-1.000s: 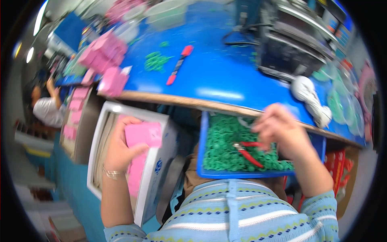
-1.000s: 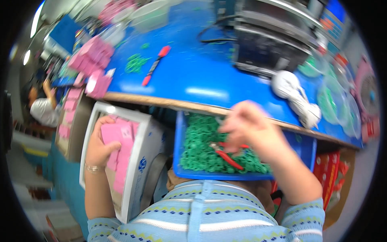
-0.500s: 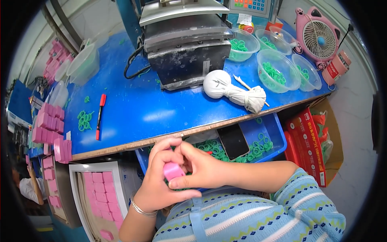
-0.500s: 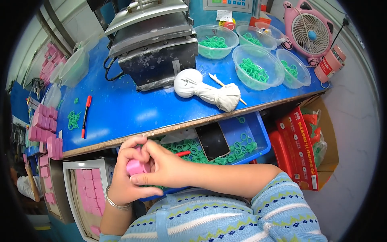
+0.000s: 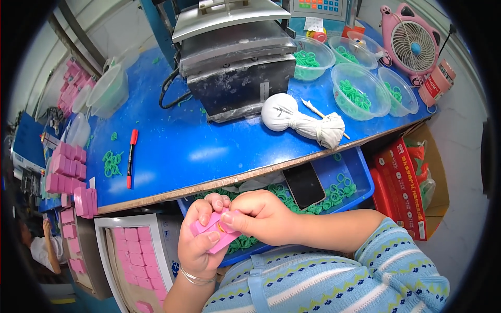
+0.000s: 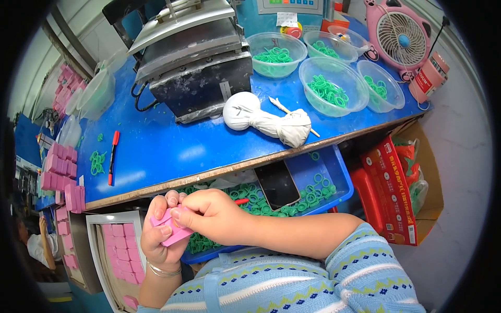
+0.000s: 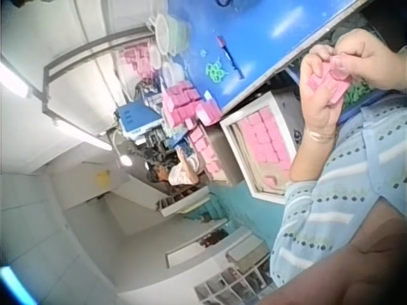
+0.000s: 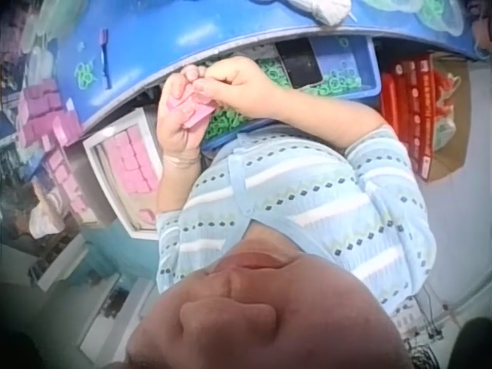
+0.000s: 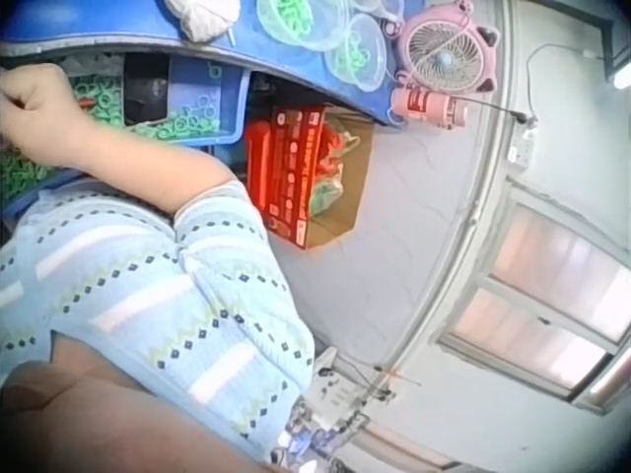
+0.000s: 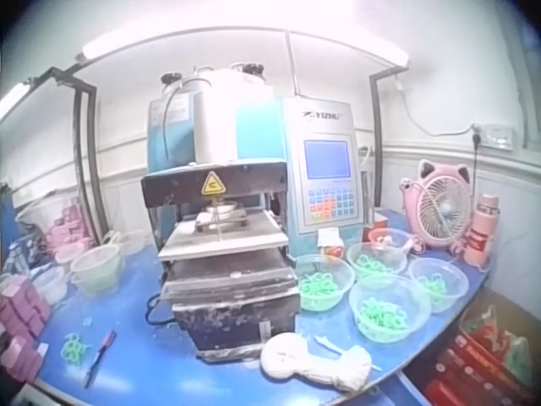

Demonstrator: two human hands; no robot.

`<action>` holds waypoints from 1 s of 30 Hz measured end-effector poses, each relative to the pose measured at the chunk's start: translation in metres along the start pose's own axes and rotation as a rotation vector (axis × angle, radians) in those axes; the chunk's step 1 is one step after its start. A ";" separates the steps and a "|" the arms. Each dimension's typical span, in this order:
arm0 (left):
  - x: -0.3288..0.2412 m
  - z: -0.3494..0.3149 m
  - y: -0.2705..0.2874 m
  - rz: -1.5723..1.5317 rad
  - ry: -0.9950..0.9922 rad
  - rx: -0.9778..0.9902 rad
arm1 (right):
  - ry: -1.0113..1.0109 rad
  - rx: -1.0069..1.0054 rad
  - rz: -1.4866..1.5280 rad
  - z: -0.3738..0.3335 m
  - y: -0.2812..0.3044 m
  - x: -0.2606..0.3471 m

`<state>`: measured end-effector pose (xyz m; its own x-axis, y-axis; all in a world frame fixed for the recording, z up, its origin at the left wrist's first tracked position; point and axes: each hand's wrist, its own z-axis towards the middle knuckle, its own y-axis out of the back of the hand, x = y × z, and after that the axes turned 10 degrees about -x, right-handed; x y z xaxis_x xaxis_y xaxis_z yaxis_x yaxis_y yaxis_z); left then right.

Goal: Assembling small plastic components by inserting green rings and yellow pieces into pink molds and processing them with a machine.

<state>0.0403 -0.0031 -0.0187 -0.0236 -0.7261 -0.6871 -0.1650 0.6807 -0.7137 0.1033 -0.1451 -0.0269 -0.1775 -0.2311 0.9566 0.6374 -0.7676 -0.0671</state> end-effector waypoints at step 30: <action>-0.006 -0.003 0.027 -0.517 0.094 -0.048 | -0.068 -0.272 -1.485 0.058 0.030 0.008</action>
<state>0.0327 0.0194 -0.0337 -0.0149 -0.9729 -0.2308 -0.2232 0.2282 -0.9477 0.1643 -0.1354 -0.0043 -0.4777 0.8528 0.2112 -0.2401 -0.3580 0.9024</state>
